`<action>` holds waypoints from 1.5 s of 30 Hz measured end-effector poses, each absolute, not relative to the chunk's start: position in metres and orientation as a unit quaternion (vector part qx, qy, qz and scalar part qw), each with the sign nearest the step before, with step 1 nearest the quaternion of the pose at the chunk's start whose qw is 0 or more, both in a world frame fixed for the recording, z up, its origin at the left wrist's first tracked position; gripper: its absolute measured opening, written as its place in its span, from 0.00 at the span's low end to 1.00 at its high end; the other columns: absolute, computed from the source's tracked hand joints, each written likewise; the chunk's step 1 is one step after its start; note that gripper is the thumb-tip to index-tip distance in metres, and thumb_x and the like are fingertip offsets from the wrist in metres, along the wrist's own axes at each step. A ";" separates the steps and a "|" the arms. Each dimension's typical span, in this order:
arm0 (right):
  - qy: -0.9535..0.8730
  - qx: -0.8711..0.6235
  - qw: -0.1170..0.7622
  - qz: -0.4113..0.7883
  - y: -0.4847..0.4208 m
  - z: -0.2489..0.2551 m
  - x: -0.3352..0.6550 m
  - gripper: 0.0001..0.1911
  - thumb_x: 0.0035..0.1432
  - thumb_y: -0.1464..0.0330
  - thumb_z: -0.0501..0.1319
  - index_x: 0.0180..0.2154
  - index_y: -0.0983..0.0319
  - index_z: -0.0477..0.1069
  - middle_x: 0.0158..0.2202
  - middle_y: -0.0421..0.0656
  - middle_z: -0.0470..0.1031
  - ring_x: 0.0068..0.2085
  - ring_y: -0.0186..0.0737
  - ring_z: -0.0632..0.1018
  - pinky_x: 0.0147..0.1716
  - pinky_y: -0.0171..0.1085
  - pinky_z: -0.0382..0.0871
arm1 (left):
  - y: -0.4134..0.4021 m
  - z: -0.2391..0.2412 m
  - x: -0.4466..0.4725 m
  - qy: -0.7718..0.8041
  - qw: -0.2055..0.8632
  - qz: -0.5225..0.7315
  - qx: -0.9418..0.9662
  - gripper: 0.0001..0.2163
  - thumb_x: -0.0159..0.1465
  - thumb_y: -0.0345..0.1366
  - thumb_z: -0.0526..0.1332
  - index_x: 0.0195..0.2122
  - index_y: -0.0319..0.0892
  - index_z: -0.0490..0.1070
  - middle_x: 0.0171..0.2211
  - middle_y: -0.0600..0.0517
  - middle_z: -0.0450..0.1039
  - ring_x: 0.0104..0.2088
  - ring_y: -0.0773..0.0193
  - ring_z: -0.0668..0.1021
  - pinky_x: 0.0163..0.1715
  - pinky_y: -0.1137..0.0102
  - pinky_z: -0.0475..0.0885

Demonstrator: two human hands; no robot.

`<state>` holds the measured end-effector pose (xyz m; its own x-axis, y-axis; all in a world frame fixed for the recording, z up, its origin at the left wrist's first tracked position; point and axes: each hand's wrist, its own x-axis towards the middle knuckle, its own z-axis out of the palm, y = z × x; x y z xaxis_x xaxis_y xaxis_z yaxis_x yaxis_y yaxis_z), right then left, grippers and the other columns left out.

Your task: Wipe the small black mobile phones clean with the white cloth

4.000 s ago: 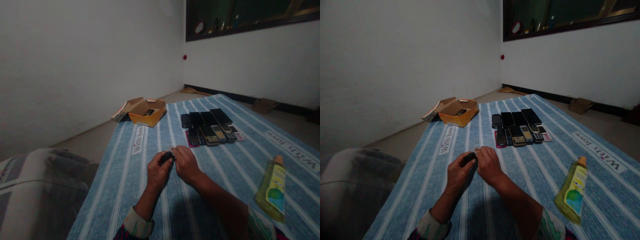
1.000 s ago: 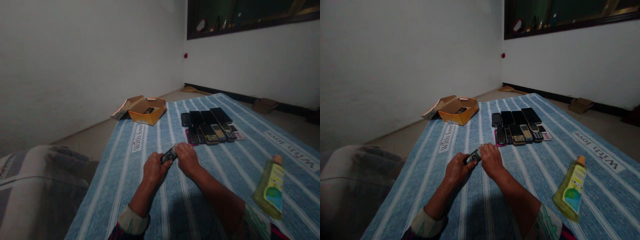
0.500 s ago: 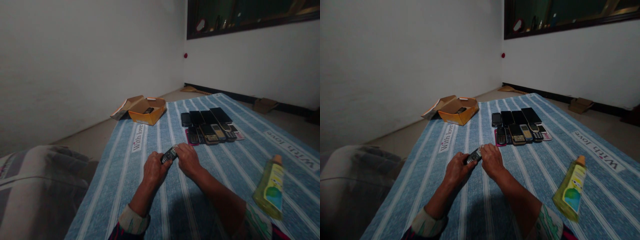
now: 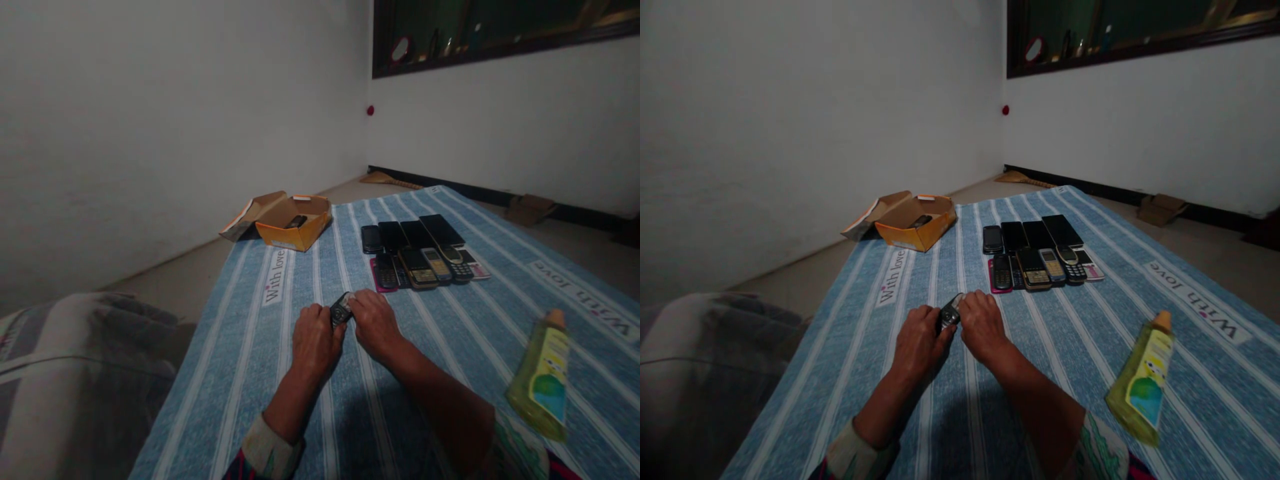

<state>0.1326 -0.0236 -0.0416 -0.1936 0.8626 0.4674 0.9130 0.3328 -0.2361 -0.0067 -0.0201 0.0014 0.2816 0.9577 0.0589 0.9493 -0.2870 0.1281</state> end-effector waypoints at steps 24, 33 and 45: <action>-0.738 -0.606 0.297 -0.002 -0.012 -0.051 0.142 0.14 0.59 0.80 0.55 0.42 0.61 0.74 0.38 0.45 0.75 0.41 0.43 0.73 0.41 0.39 0.64 | 0.008 0.015 0.020 0.580 0.084 0.003 0.810 0.15 0.60 0.33 0.61 0.48 0.41 0.71 0.45 0.43 0.74 0.48 0.52 0.75 0.41 0.66 0.68; -0.792 -0.530 0.300 -0.042 -0.015 -0.048 0.135 0.08 0.63 0.76 0.56 0.38 0.63 0.74 0.37 0.46 0.75 0.41 0.44 0.71 0.42 0.40 0.64 | -0.022 0.000 0.012 0.579 0.067 0.056 0.811 0.14 0.64 0.31 0.56 0.51 0.39 0.69 0.45 0.43 0.75 0.48 0.51 0.73 0.48 0.62 0.68; -0.801 -0.525 0.285 -0.041 -0.020 -0.050 0.132 0.08 0.65 0.75 0.56 0.42 0.65 0.74 0.39 0.47 0.75 0.42 0.44 0.71 0.44 0.40 0.66 | -0.028 -0.007 0.010 0.575 0.068 0.085 0.811 0.14 0.65 0.31 0.56 0.51 0.37 0.70 0.46 0.42 0.74 0.48 0.51 0.73 0.52 0.60 0.68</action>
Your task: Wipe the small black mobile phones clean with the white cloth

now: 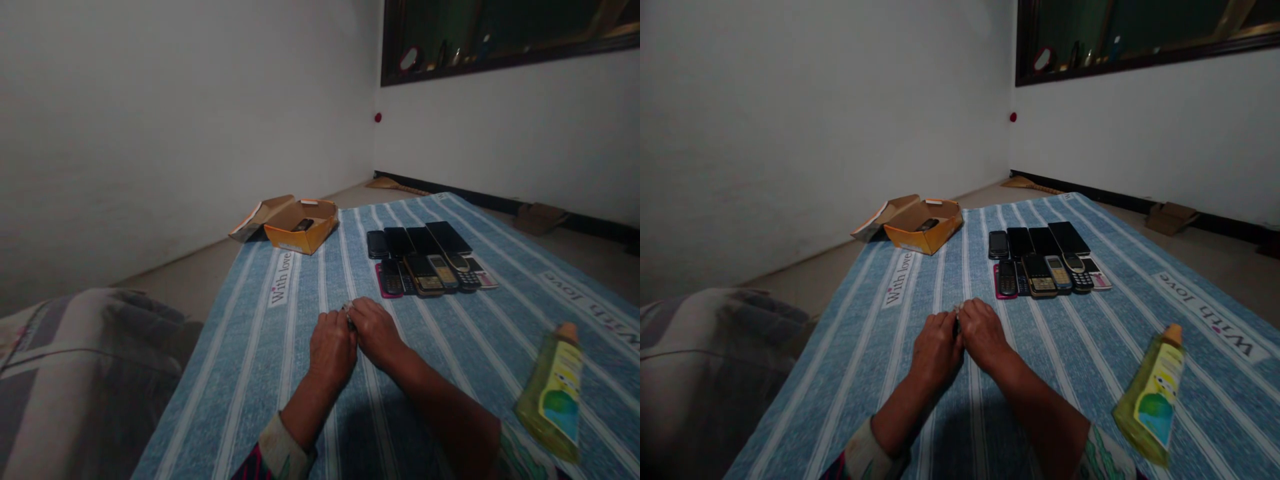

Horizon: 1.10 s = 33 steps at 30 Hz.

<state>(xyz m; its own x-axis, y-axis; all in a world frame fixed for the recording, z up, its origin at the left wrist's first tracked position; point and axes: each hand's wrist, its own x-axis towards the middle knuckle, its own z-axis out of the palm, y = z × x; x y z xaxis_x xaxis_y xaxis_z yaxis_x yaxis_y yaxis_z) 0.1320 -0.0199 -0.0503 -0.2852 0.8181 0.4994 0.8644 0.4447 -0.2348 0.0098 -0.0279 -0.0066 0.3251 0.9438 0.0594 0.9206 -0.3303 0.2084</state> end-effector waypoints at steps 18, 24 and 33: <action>-0.808 -0.526 0.264 0.000 -0.025 -0.045 0.138 0.13 0.64 0.78 0.54 0.44 0.65 0.74 0.41 0.48 0.76 0.45 0.45 0.72 0.47 0.40 0.66 | -0.021 -0.017 0.004 0.579 0.100 0.170 0.791 0.11 0.62 0.32 0.60 0.46 0.38 0.72 0.41 0.44 0.76 0.45 0.52 0.75 0.48 0.61 0.70; -0.769 -0.581 0.261 0.049 -0.017 -0.041 0.149 0.15 0.60 0.81 0.54 0.44 0.64 0.75 0.43 0.48 0.76 0.46 0.45 0.73 0.46 0.38 0.66 | -0.011 -0.028 0.008 0.600 0.116 0.218 0.761 0.23 0.59 0.35 0.65 0.55 0.37 0.68 0.47 0.43 0.77 0.48 0.51 0.76 0.48 0.61 0.70; -0.761 -0.586 0.267 0.076 -0.016 -0.042 0.149 0.15 0.60 0.79 0.54 0.42 0.62 0.75 0.42 0.47 0.76 0.45 0.43 0.73 0.46 0.37 0.66 | -0.007 -0.023 0.009 0.605 0.154 0.229 0.747 0.17 0.58 0.37 0.67 0.48 0.41 0.74 0.43 0.46 0.78 0.47 0.53 0.77 0.48 0.63 0.70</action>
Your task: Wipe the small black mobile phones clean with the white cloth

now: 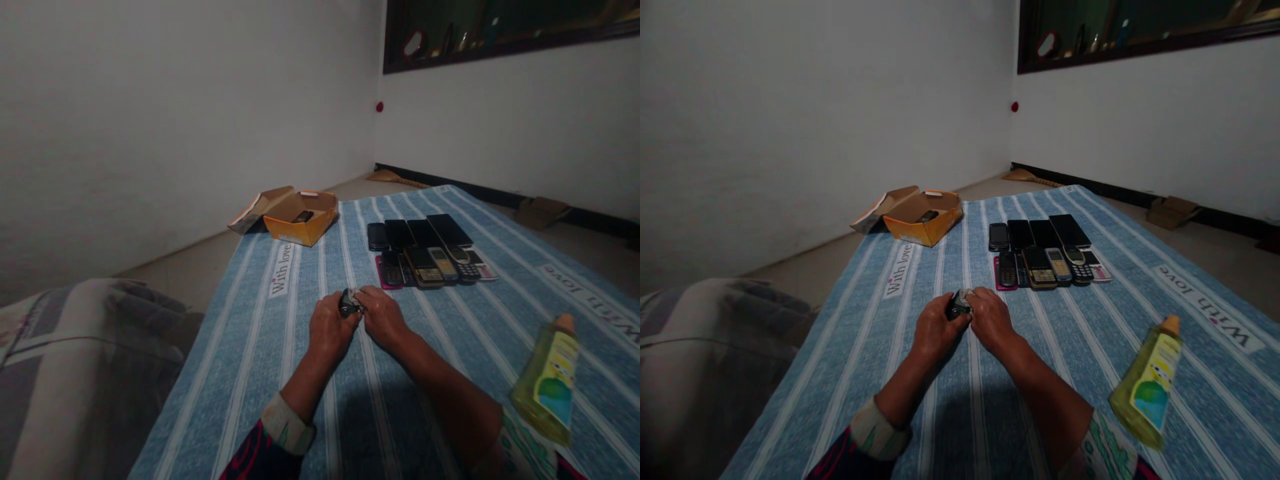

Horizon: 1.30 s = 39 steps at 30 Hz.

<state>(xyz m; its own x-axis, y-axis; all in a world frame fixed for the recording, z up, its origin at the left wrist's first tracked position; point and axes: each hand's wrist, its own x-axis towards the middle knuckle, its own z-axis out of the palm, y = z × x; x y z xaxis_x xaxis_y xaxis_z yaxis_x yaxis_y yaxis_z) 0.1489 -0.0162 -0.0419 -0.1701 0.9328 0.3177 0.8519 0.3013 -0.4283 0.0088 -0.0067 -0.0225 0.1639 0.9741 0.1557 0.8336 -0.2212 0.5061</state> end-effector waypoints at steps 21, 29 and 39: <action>-0.771 -0.592 0.229 0.056 -0.034 -0.039 0.138 0.15 0.61 0.79 0.53 0.45 0.63 0.74 0.45 0.50 0.75 0.47 0.45 0.72 0.48 0.39 0.67 | -0.007 -0.021 0.003 0.598 0.206 0.233 0.739 0.13 0.58 0.35 0.65 0.45 0.39 0.75 0.42 0.45 0.78 0.44 0.55 0.78 0.47 0.63 0.71; -0.763 -0.603 0.222 0.065 -0.022 -0.044 0.138 0.16 0.62 0.78 0.54 0.49 0.62 0.72 0.50 0.51 0.73 0.51 0.45 0.72 0.51 0.40 0.66 | -0.006 -0.020 0.002 0.587 0.196 0.218 0.755 0.13 0.57 0.36 0.66 0.43 0.40 0.75 0.41 0.46 0.77 0.44 0.55 0.78 0.46 0.64 0.71; -0.760 -0.606 0.226 0.055 -0.025 -0.041 0.137 0.16 0.61 0.77 0.57 0.50 0.61 0.71 0.48 0.47 0.74 0.50 0.43 0.73 0.46 0.36 0.68 | -0.004 -0.021 -0.001 0.573 0.200 0.212 0.766 0.17 0.51 0.33 0.69 0.43 0.40 0.74 0.42 0.46 0.77 0.47 0.54 0.78 0.48 0.63 0.71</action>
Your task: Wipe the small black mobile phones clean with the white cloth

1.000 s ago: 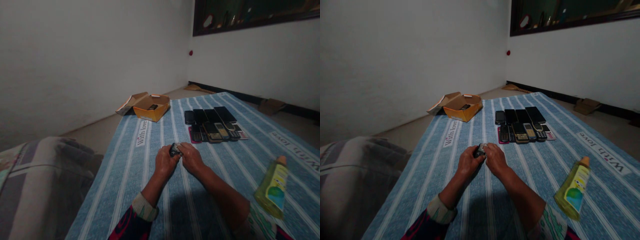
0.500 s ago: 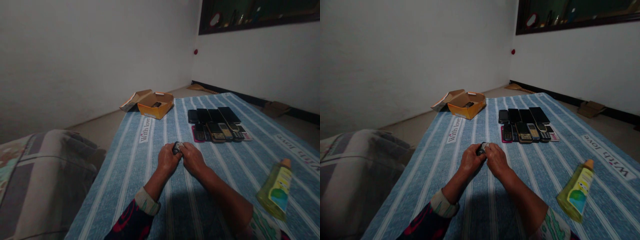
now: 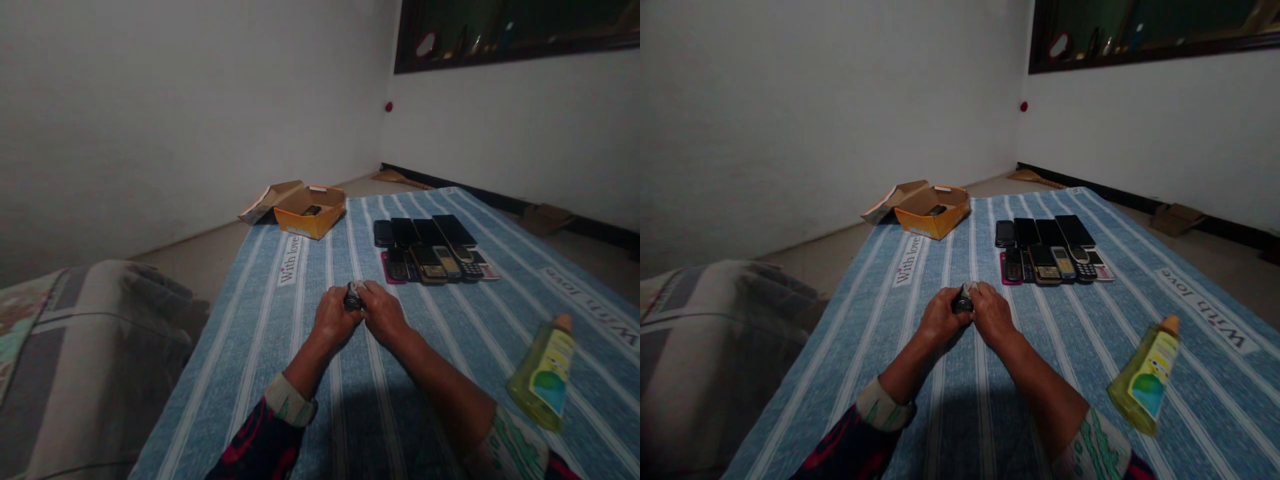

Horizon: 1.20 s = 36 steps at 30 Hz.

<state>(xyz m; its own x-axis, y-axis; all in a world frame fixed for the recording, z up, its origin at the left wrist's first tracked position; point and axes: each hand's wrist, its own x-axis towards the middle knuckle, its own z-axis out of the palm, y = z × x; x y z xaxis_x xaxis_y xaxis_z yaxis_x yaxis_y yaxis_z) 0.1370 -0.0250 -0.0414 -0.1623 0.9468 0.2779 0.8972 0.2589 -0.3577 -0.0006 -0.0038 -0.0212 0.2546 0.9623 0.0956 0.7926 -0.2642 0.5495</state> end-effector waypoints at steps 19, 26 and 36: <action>-0.765 -0.619 0.176 0.025 -0.032 -0.034 0.130 0.14 0.67 0.74 0.52 0.49 0.61 0.72 0.47 0.48 0.75 0.48 0.43 0.74 0.42 0.35 0.68 | 0.000 -0.021 -0.006 0.548 0.215 0.218 0.779 0.17 0.51 0.34 0.68 0.43 0.40 0.75 0.41 0.47 0.77 0.45 0.54 0.78 0.46 0.63 0.71; -0.763 -0.623 0.171 0.034 -0.030 -0.027 0.129 0.13 0.66 0.74 0.53 0.47 0.61 0.73 0.45 0.48 0.75 0.47 0.44 0.75 0.42 0.37 0.67 | 0.000 -0.020 -0.007 0.534 0.211 0.211 0.791 0.17 0.52 0.35 0.67 0.43 0.37 0.75 0.40 0.46 0.77 0.43 0.54 0.78 0.45 0.63 0.71; -0.781 -0.596 0.187 0.014 -0.035 -0.037 0.129 0.15 0.67 0.75 0.51 0.51 0.61 0.71 0.48 0.48 0.74 0.50 0.44 0.73 0.48 0.39 0.68 | 0.001 -0.020 -0.010 0.524 0.225 0.222 0.791 0.14 0.52 0.35 0.67 0.41 0.40 0.75 0.38 0.49 0.76 0.43 0.56 0.77 0.45 0.63 0.71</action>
